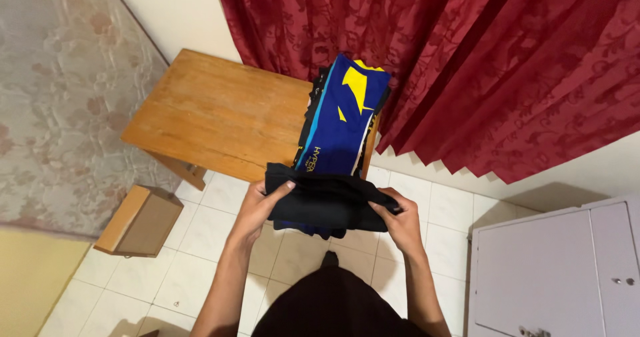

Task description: The person unpacks a suitcase placed on a white cabinet, removing folded clothes and a pink toiletry bag. They place the clothes on a wooden table and then unpack the toiletry bag, arranging its contents on the table.

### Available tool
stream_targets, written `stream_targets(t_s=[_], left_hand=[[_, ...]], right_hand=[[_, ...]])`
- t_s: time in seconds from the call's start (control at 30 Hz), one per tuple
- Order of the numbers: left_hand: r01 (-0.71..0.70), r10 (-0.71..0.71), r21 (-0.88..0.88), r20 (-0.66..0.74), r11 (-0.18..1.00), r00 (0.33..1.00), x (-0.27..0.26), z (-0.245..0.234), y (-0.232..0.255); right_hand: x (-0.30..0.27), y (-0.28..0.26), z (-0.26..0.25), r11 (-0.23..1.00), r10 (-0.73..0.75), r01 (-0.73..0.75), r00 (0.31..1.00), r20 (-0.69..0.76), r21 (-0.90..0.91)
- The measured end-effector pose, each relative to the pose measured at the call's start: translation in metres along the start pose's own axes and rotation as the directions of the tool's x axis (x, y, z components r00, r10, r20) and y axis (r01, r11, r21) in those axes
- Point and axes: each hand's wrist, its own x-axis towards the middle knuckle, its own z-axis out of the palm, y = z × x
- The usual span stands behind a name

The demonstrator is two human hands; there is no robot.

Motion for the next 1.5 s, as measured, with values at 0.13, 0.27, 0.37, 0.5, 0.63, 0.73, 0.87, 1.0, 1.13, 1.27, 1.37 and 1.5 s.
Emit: stream_targets(t_s=[0.13,0.27,0.37,0.5,0.63,0.73,0.87,1.0,1.13,1.27,1.37,1.5], left_hand=[[0.014,-0.014,0.056,0.009,0.998,1.000,0.020,-0.009,0.015],[-0.113,0.112,0.040,0.032,0.993,0.993,0.035,-0.014,0.020],[-0.147,0.146,0.025,0.041,0.989,0.988,0.045,-0.022,0.018],[-0.247,0.240,0.040,0.122,0.968,0.963,0.062,-0.035,0.020],[-0.278,0.252,0.112,0.204,0.954,0.946,0.065,-0.045,0.040],[-0.306,0.258,0.161,0.260,0.939,0.930,0.070,-0.046,0.067],[-0.460,0.373,0.249,0.326,0.852,0.868,0.097,-0.040,0.099],[-0.465,0.374,0.258,0.332,0.847,0.866,0.187,-0.021,0.118],[-0.464,0.452,-0.069,0.389,0.883,0.802,0.331,0.026,0.115],[-0.754,0.714,0.266,0.245,0.601,0.656,0.410,0.020,0.043],[-0.452,0.491,0.730,0.182,0.513,0.852,0.398,0.020,-0.055],[-0.354,0.030,0.913,0.355,0.201,0.934,0.314,-0.001,-0.169]], right_hand=[[0.021,-0.004,0.006,0.988,-0.153,0.153,0.988,0.007,0.036],[0.036,-0.012,0.010,0.969,-0.238,0.240,0.970,-0.046,0.054],[0.042,-0.017,0.015,0.954,-0.295,0.298,0.953,-0.074,0.027],[0.045,-0.018,0.022,0.936,-0.349,0.351,0.930,-0.115,-0.002],[0.035,-0.025,0.034,0.927,-0.363,0.374,0.911,-0.195,0.018],[0.037,-0.035,0.041,0.916,-0.389,0.402,0.887,-0.249,0.002],[0.060,-0.051,0.046,0.932,-0.341,0.363,0.877,-0.338,0.002],[0.146,-0.053,0.028,0.935,-0.347,0.277,0.844,-0.410,-0.221],[0.289,-0.024,0.008,0.967,-0.217,0.253,0.891,-0.398,0.038],[0.361,0.062,0.026,0.878,-0.452,0.298,0.775,-0.442,-0.375],[0.347,0.131,0.054,0.904,-0.365,0.287,0.904,-0.223,-0.317],[0.270,0.194,0.125,0.811,0.013,-0.079,0.993,-0.116,-0.579]])
